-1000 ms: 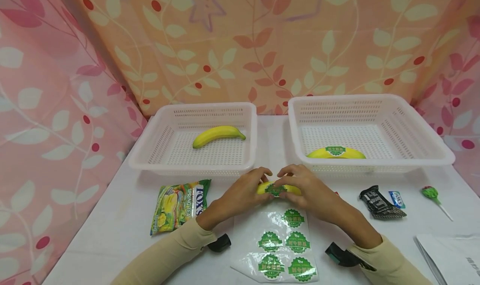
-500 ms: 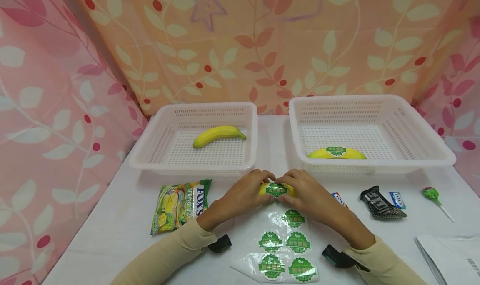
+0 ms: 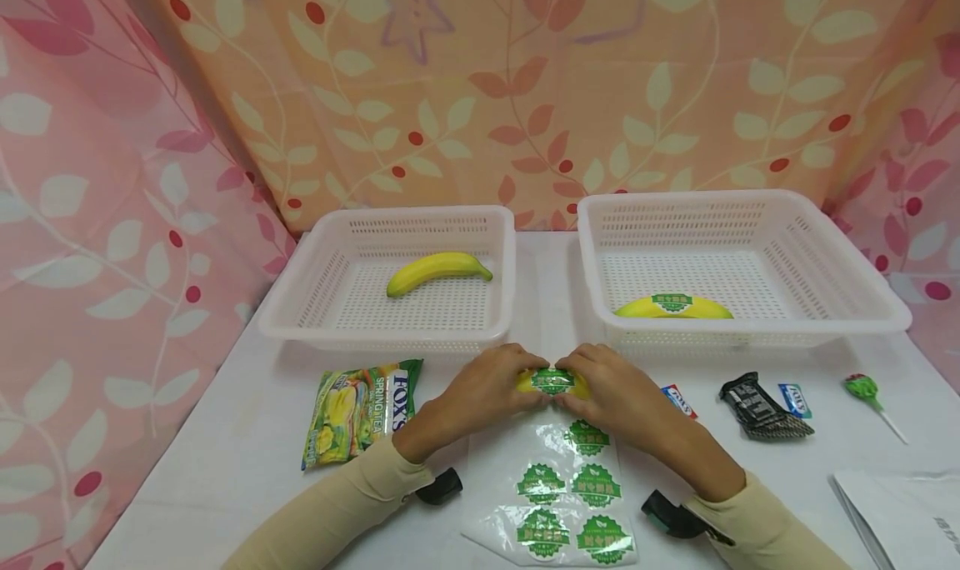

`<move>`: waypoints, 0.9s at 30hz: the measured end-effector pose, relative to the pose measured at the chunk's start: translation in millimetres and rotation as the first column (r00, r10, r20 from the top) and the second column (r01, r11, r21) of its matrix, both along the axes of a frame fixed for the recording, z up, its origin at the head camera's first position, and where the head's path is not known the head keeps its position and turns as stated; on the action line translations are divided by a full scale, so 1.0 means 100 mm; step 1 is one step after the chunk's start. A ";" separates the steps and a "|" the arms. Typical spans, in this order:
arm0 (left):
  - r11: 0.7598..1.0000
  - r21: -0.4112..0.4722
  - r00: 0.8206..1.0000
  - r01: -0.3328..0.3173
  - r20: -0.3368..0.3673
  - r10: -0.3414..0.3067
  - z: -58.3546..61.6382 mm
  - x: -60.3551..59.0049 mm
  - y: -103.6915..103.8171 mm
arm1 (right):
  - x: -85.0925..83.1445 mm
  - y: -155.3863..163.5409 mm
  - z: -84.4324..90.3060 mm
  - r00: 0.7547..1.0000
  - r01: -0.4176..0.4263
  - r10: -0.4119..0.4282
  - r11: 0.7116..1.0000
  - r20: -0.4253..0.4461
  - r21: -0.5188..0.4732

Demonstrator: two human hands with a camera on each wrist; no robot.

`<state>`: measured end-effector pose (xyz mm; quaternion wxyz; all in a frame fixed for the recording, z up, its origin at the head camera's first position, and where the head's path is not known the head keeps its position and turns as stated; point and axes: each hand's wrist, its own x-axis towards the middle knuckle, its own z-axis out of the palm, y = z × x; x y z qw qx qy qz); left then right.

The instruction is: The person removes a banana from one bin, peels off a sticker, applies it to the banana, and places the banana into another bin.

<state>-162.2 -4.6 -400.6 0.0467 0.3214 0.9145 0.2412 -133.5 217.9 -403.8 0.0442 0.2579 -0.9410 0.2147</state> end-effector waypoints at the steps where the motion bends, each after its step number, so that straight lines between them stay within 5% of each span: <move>1: 1.000 0.006 1.000 -0.002 0.001 0.002 0.00 0.00 0.00 | 0.00 0.01 0.00 1.000 0.002 -0.002 1.000 0.004 -0.001; 10: 0.999 0.035 1.000 -0.015 -0.015 0.016 0.00 0.01 0.00 | 0.01 0.06 0.07 0.999 0.004 -0.004 1.000 0.048 0.005; 16: 1.000 0.010 0.999 -0.003 -0.052 0.004 0.06 0.04 0.03 | -0.03 0.17 0.17 0.967 0.023 -0.024 1.000 0.253 0.008; 22: 0.984 0.154 0.996 0.087 -0.016 -0.086 0.29 0.08 0.17 | -0.05 0.24 0.20 0.940 -0.003 0.010 1.000 0.342 -0.019; 27: 0.957 0.272 0.994 0.102 -0.059 -0.090 0.45 -0.03 0.36 | -0.06 0.24 0.19 0.938 -0.009 0.017 1.000 0.345 -0.025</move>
